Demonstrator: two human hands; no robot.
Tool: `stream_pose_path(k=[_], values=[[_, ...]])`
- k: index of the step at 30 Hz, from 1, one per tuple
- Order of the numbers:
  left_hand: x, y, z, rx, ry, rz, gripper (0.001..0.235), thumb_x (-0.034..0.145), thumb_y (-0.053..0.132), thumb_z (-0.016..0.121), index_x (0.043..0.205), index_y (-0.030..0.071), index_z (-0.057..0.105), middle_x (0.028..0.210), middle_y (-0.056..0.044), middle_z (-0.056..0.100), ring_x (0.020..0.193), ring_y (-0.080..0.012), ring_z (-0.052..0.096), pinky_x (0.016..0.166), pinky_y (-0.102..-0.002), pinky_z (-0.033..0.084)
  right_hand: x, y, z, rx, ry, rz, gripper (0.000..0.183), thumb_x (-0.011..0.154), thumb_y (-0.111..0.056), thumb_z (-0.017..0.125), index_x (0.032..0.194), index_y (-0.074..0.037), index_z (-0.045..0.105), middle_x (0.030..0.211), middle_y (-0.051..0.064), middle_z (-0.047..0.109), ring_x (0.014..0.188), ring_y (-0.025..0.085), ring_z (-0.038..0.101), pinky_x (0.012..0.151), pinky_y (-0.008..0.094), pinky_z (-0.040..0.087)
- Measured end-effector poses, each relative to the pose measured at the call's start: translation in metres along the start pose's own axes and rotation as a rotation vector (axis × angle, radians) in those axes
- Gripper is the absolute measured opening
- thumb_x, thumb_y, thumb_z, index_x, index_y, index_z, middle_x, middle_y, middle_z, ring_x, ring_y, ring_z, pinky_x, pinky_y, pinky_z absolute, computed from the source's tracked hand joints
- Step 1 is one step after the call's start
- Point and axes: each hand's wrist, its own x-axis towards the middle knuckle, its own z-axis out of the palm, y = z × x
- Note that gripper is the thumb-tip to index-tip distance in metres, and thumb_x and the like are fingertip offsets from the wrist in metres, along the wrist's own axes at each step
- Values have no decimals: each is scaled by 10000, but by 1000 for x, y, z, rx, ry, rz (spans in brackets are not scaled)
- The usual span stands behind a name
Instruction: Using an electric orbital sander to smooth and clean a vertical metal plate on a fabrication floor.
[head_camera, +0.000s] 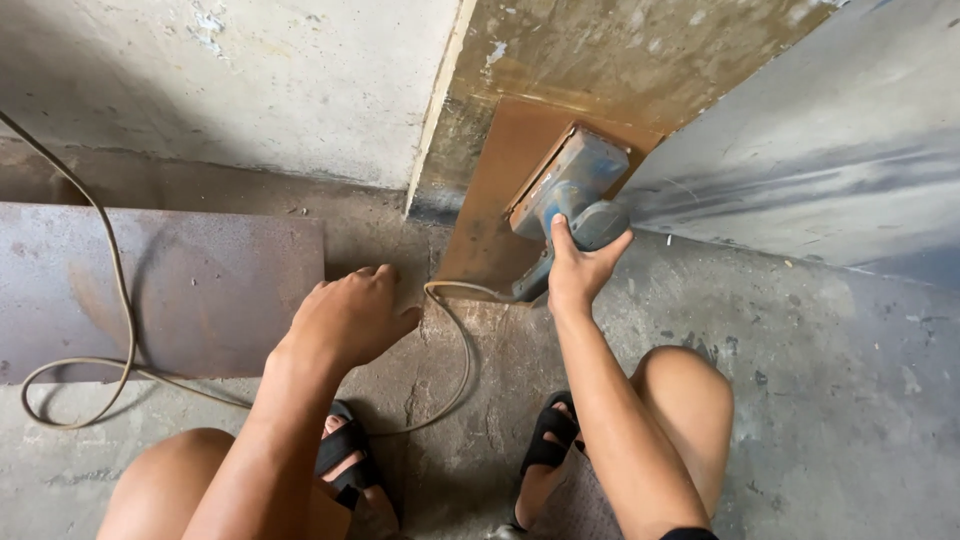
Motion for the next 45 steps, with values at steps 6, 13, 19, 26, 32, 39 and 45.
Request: stream_pose_path(k=[6, 13, 19, 26, 32, 39, 45], values=[[8, -2, 12, 101, 7, 33, 612, 909, 521, 568, 1291, 45, 620, 1188, -185, 719, 1107, -390, 717, 973, -515, 526, -5, -13, -1, -32, 11, 17, 881, 811, -271, 918, 1478, -72, 378, 1339, 285, 539, 1289, 391, 568, 983, 546, 467], [5, 6, 18, 113, -32, 53, 629, 916, 544, 559, 1300, 48, 606, 1198, -179, 715, 1127, -378, 711, 983, -519, 524, -2, -6, -5, -41, 6, 16, 879, 798, -262, 925, 1470, -76, 390, 1356, 286, 539, 1315, 405, 548, 1033, 551, 434], [8, 10, 22, 115, -51, 54, 634, 917, 543, 563, 1333, 65, 594, 1207, -173, 714, 1138, -368, 710, 991, -509, 523, -14, -35, 1, -68, -6, 32, 811, 781, -271, 914, 1415, -112, 434, 1322, 249, 572, 1301, 387, 560, 1052, 524, 425], [12, 13, 29, 122, -65, 55, 634, 919, 534, 573, 1354, 73, 588, 1230, -171, 709, 1154, -361, 705, 1003, -505, 517, -19, -43, -2, -91, -28, 25, 780, 768, -274, 911, 1384, -132, 453, 1306, 243, 599, 1295, 395, 570, 1046, 523, 430], [16, 17, 33, 126, -49, 56, 615, 907, 503, 596, 1345, 70, 599, 1207, -176, 716, 1139, -369, 708, 1000, -507, 514, -13, -40, -9, -99, -30, 37, 768, 760, -275, 910, 1365, -137, 458, 1286, 230, 605, 1274, 384, 580, 1043, 521, 433], [18, 25, 34, 129, -50, 58, 614, 906, 520, 592, 1315, 64, 616, 1198, -183, 716, 1130, -374, 711, 996, -510, 518, 7, -27, -17, -81, -5, 39, 766, 770, -277, 918, 1363, -140, 452, 1240, 190, 611, 1222, 335, 606, 1017, 512, 437], [19, 25, 39, 128, -64, 62, 620, 914, 521, 577, 1339, 71, 597, 1203, -178, 711, 1139, -384, 703, 1005, -514, 510, 14, -22, -20, -77, -39, 29, 755, 809, -279, 899, 1373, -109, 427, 1237, 210, 584, 1203, 347, 589, 1030, 524, 422]])
